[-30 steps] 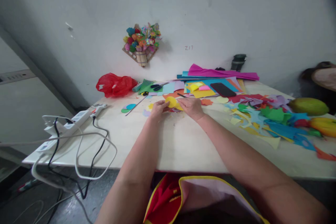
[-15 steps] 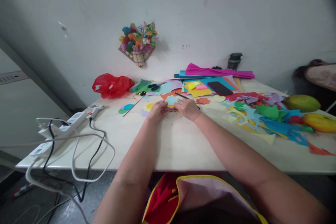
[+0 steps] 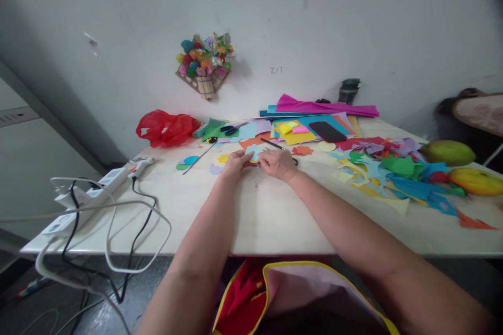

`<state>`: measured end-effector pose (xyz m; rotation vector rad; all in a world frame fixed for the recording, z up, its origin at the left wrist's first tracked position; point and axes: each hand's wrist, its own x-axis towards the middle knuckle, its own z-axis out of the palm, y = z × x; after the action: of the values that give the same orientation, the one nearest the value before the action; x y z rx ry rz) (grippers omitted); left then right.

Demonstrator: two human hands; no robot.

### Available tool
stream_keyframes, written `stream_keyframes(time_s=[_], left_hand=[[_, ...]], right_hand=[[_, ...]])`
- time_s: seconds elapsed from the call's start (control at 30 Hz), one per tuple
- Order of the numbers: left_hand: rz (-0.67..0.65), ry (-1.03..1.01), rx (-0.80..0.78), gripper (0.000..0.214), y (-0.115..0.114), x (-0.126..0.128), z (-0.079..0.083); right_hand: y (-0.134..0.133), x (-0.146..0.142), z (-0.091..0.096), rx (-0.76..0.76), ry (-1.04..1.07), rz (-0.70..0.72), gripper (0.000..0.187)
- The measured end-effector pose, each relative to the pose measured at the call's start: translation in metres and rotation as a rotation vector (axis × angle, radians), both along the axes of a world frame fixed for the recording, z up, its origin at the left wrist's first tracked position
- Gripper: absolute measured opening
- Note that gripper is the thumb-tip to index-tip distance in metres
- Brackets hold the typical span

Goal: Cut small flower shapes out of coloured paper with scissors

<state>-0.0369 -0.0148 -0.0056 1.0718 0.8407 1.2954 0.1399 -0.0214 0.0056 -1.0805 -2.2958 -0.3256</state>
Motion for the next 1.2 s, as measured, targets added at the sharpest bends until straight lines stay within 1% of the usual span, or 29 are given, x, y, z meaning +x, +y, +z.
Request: stream_keyframes(time_s=[0.07,0.13,0.2,0.27,0.37,0.47,0.57,0.67,0.73,0.9,1.07,1.2], left_hand=[[0.008,0.008,0.008,0.023,0.002,0.000,0.000],[0.018,0.025,0.023,0.023,0.003,0.000,0.000],[0.022,0.043,0.034,0.023,0.002,0.002,0.001],[0.018,0.060,0.041,0.025,0.001,0.003,0.002],[0.009,0.081,0.047,0.028,-0.002,0.005,0.003],[0.008,0.112,0.041,0.028,-0.004,0.006,0.004],[0.034,0.161,0.028,0.029,-0.005,0.007,0.004],[0.073,0.200,0.010,0.033,-0.004,0.008,0.002],[0.072,0.217,0.016,0.035,-0.003,0.008,0.001],[0.045,0.214,0.037,0.039,-0.002,0.008,-0.002],[0.004,0.194,0.043,0.042,-0.003,0.007,-0.001],[-0.036,0.195,0.032,0.040,-0.006,0.007,0.002]], right_hand=[[0.006,0.004,-0.004,-0.036,0.211,-0.090,0.030],[0.013,0.008,-0.007,-0.113,0.385,-0.163,0.029],[0.019,0.011,-0.009,-0.213,0.535,-0.182,0.028],[0.024,0.012,-0.010,-0.329,0.671,-0.143,0.027],[0.026,0.009,-0.010,-0.525,0.836,-0.028,0.026],[0.024,0.005,-0.011,-0.686,0.925,0.054,0.027],[0.022,0.000,-0.013,-0.786,0.968,0.098,0.028],[0.022,-0.002,-0.015,-0.823,0.992,0.114,0.031],[0.022,-0.002,-0.016,-0.822,0.993,0.112,0.034],[0.021,-0.001,-0.015,-0.789,1.020,0.074,0.035],[0.018,-0.002,-0.012,-0.822,1.067,0.063,0.032],[0.015,-0.002,-0.009,-0.838,1.107,0.057,0.028]])
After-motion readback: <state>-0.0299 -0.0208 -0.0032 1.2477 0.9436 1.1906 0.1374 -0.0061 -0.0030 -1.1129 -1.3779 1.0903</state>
